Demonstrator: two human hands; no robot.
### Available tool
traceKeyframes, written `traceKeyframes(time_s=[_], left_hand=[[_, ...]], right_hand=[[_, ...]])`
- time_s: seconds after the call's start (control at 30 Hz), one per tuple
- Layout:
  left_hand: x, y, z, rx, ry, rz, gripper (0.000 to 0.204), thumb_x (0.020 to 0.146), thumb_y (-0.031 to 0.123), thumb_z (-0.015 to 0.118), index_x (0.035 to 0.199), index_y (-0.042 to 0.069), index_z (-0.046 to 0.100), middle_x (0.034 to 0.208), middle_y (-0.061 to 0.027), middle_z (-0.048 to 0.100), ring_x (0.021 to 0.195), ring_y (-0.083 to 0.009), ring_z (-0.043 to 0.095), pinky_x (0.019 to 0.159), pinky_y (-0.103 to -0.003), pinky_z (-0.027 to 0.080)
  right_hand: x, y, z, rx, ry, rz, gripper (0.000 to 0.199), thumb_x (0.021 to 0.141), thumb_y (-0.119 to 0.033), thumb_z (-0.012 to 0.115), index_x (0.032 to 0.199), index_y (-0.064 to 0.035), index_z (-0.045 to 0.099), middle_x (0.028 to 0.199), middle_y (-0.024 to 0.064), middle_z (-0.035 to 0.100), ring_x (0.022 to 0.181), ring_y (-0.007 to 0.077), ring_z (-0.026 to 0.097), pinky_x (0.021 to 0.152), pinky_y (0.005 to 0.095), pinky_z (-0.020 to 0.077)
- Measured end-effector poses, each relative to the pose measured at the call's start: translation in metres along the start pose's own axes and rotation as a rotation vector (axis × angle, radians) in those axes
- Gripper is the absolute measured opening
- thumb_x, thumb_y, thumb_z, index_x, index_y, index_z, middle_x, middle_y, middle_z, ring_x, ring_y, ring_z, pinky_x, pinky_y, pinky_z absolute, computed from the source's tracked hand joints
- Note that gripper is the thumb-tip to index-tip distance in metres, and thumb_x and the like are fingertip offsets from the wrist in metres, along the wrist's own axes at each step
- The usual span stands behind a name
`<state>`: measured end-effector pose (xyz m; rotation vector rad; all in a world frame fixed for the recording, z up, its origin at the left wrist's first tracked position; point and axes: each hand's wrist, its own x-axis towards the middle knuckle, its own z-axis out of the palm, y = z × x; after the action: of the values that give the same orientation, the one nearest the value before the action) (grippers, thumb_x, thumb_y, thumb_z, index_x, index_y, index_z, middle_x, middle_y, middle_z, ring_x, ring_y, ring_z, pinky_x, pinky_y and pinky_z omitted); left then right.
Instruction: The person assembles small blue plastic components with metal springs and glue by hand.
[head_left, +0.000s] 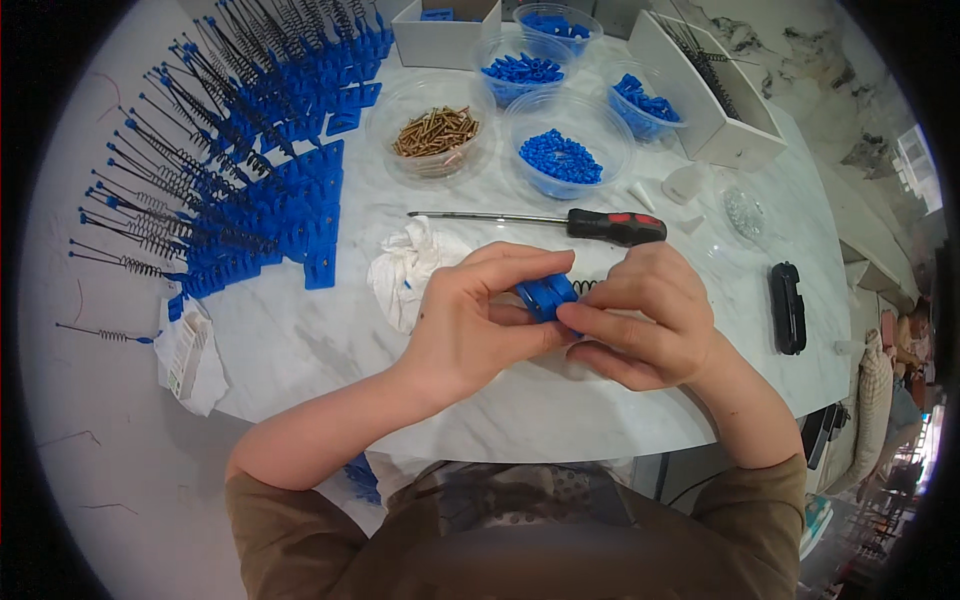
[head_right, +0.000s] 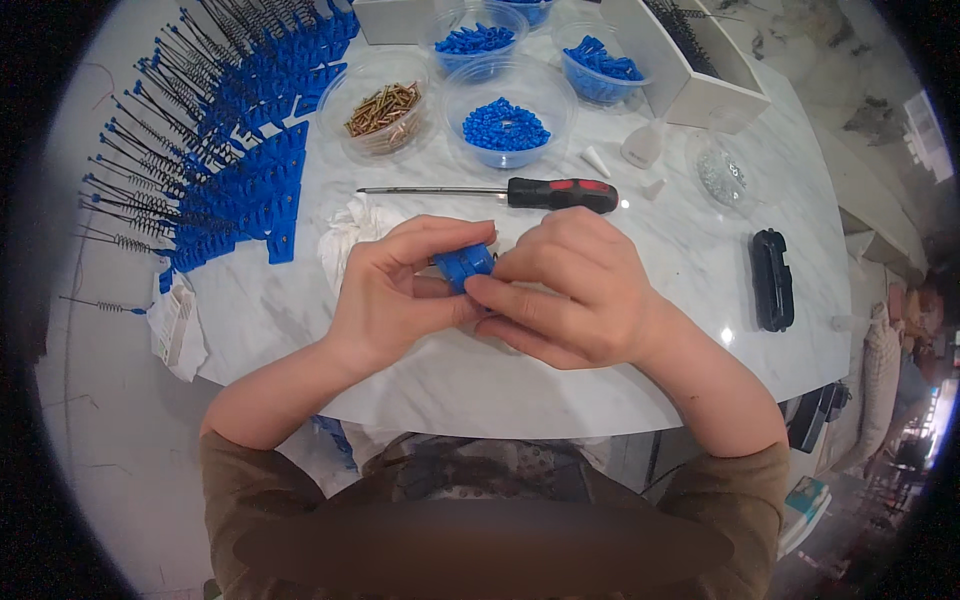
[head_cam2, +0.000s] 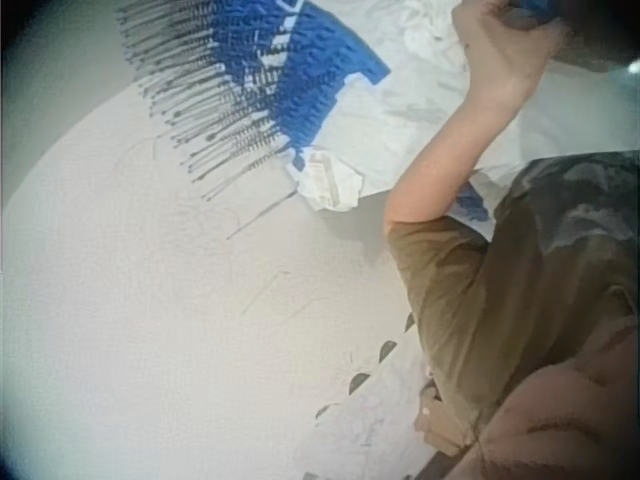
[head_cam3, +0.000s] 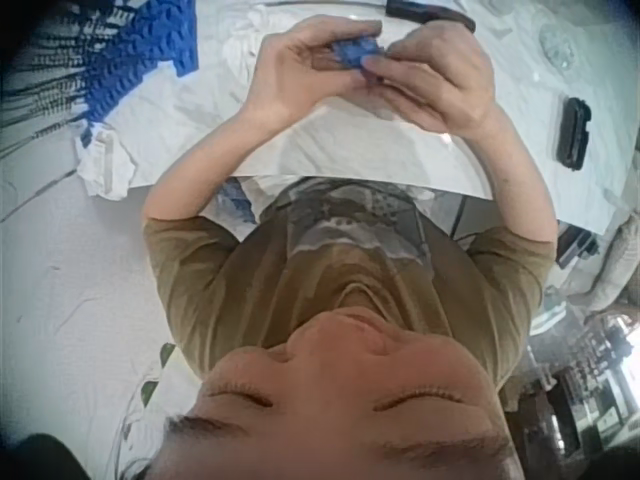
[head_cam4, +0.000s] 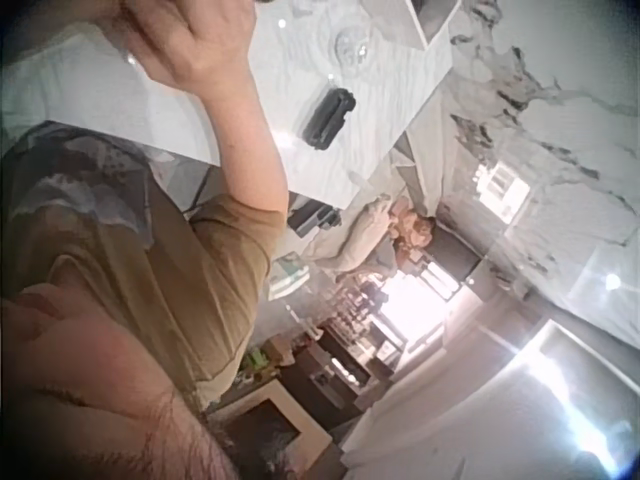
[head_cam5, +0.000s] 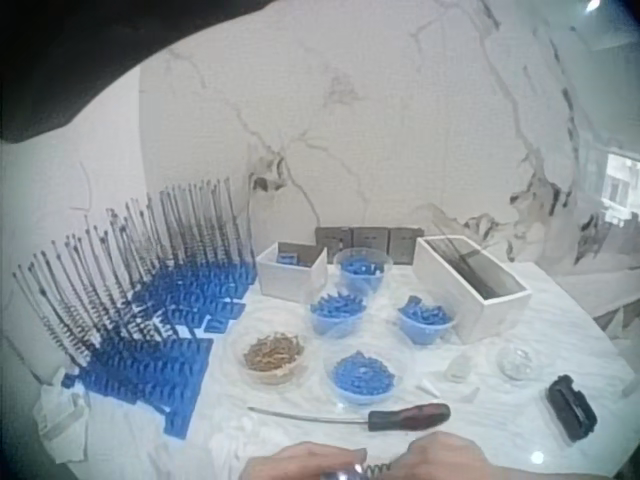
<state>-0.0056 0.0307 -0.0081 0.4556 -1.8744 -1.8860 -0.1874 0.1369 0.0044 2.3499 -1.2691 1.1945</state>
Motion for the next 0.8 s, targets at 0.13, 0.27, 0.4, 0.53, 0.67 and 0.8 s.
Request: traceKeyframes(time_s=[0.13,0.27,0.4,0.53,0.67,0.8], left_hand=[[0.003,0.0,-0.001,-0.094,-0.014,-0.064,0.054,0.071,-0.013,0.069,0.123,0.0,0.061,0.124,-0.0104,0.056,0.111,-0.0184,0.058,0.083,-0.027,0.056],[0.0,0.004,0.002,0.084,-0.014,0.03,0.052,0.07,-0.012,0.07,0.12,0.001,0.063,0.123,-0.0099,0.057,0.11,-0.0183,0.059,0.082,-0.026,0.056],[-0.002,0.006,0.006,0.348,-0.151,0.064,0.05,0.071,-0.012,0.07,0.119,0.001,0.065,0.123,-0.01,0.058,0.108,-0.0185,0.061,0.078,-0.025,0.056],[-0.001,0.0,0.006,0.168,-0.09,0.045,0.041,0.076,-0.01,0.067,0.117,-0.001,0.065,0.121,-0.0121,0.059,0.104,-0.017,0.063,0.081,-0.026,0.056],[-0.001,0.0,0.005,-0.049,-0.063,-0.046,0.043,0.076,-0.011,0.065,0.118,-0.002,0.064,0.12,-0.0125,0.06,0.105,-0.0178,0.063,0.081,-0.027,0.056],[-0.003,-0.004,0.004,0.135,-0.125,0.09,0.043,0.078,-0.01,0.064,0.119,-0.001,0.064,0.124,-0.013,0.059,0.105,-0.018,0.063,0.082,-0.027,0.056]], right_hand=[[-0.001,0.002,0.002,0.007,-0.004,-0.019,0.035,0.062,-0.018,0.083,0.093,-0.0072,0.07,0.086,0.0029,0.062,0.072,0.0222,0.058,0.061,0.0339,0.0455],[-0.001,0.006,0.003,0.082,-0.006,0.029,0.036,0.061,-0.019,0.083,0.092,-0.0066,0.07,0.085,0.0032,0.062,0.071,0.0222,0.058,0.061,0.034,0.0449],[0.0,0.004,0.001,0.029,0.053,0.051,0.035,0.061,-0.02,0.083,0.091,-0.0067,0.07,0.082,0.0039,0.063,0.07,0.0221,0.058,0.06,0.0342,0.0438],[-0.001,0.001,-0.002,0.025,0.011,-0.01,0.033,0.061,-0.02,0.083,0.089,-0.0076,0.07,0.082,0.0036,0.061,0.07,0.0223,0.057,0.063,0.0348,0.0447],[-0.003,-0.001,0.0,-0.004,0.012,-0.068,0.032,0.062,-0.022,0.084,0.088,-0.0082,0.07,0.082,0.0032,0.06,0.072,0.0224,0.057,0.065,0.0351,0.045],[-0.002,-0.001,0.001,0.022,0.019,0.005,0.032,0.062,-0.022,0.083,0.088,-0.0084,0.07,0.081,0.0032,0.059,0.072,0.0226,0.057,0.064,0.0351,0.0444]])
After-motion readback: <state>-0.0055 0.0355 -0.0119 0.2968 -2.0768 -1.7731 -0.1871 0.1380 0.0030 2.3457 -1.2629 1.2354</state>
